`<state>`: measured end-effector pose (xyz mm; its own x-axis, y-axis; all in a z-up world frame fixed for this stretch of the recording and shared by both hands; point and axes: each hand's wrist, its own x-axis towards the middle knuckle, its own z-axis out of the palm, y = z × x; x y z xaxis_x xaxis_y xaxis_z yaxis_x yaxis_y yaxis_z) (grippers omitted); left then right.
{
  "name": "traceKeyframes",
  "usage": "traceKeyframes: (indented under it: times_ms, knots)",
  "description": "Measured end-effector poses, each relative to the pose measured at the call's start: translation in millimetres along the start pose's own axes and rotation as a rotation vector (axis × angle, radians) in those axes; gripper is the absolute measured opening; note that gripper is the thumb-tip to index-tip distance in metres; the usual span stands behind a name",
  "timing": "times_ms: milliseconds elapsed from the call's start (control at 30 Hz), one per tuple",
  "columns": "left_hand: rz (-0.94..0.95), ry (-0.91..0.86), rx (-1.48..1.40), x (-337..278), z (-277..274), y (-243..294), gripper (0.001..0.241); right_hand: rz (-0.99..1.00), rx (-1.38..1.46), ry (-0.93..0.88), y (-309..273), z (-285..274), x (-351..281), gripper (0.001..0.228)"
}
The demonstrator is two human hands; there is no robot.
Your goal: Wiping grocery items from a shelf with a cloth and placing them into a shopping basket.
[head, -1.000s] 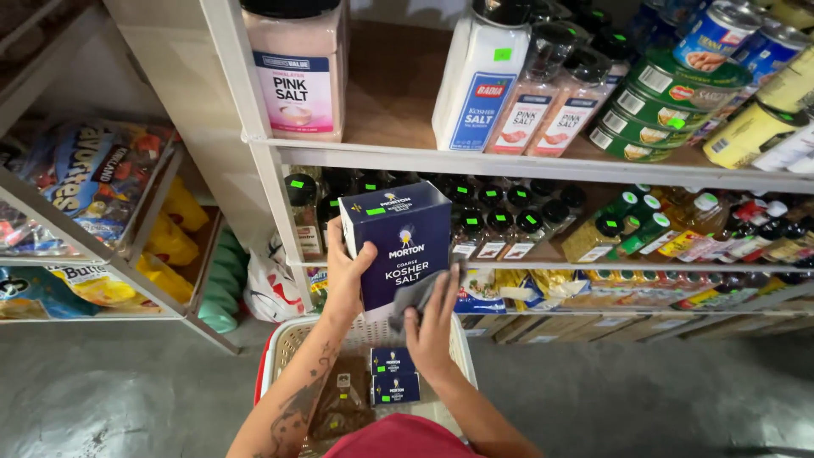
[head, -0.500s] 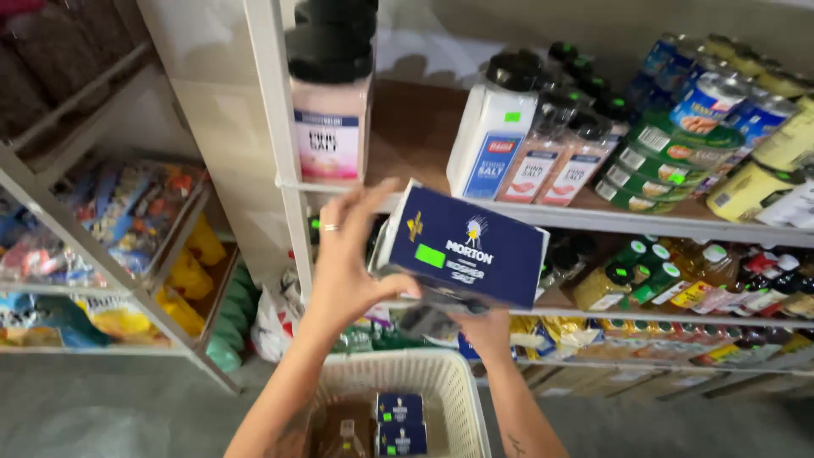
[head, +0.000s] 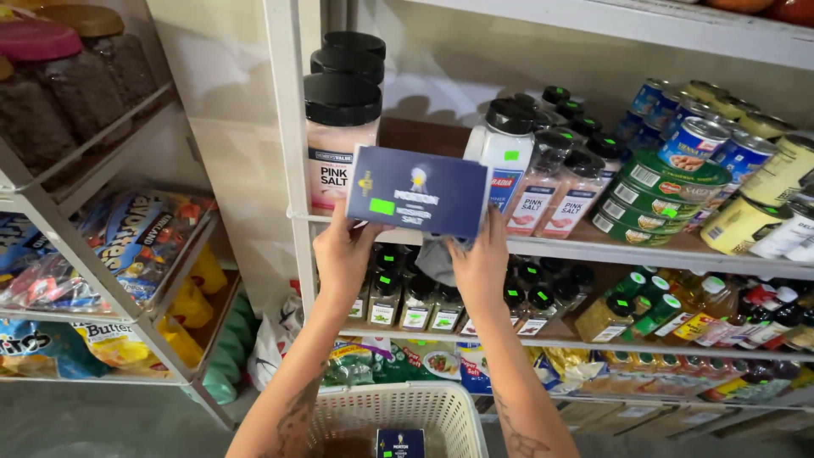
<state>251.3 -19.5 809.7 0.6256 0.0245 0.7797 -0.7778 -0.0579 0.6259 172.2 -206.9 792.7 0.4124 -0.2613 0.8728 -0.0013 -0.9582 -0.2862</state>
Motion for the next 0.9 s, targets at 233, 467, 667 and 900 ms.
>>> traceKeyframes:
  times_ms: [233,467,667,900]
  knots:
    - [-0.036,-0.001,-0.032,9.3,10.1,-2.9,0.036,-0.130,-0.118,0.122,38.9,34.2,-3.2,0.086]
    - [0.135,0.024,0.415,9.5,29.3,-25.3,0.048,-0.047,-0.410,0.135,49.9,42.5,2.5,0.072]
    - [0.267,0.119,0.755,18.5,57.9,-50.3,0.050,-0.046,-0.494,0.057,4.3,17.6,18.7,0.065]
    - [0.420,0.132,0.857,2.6,38.3,-22.6,0.037,-0.110,-0.447,0.016,11.0,14.2,1.3,0.040]
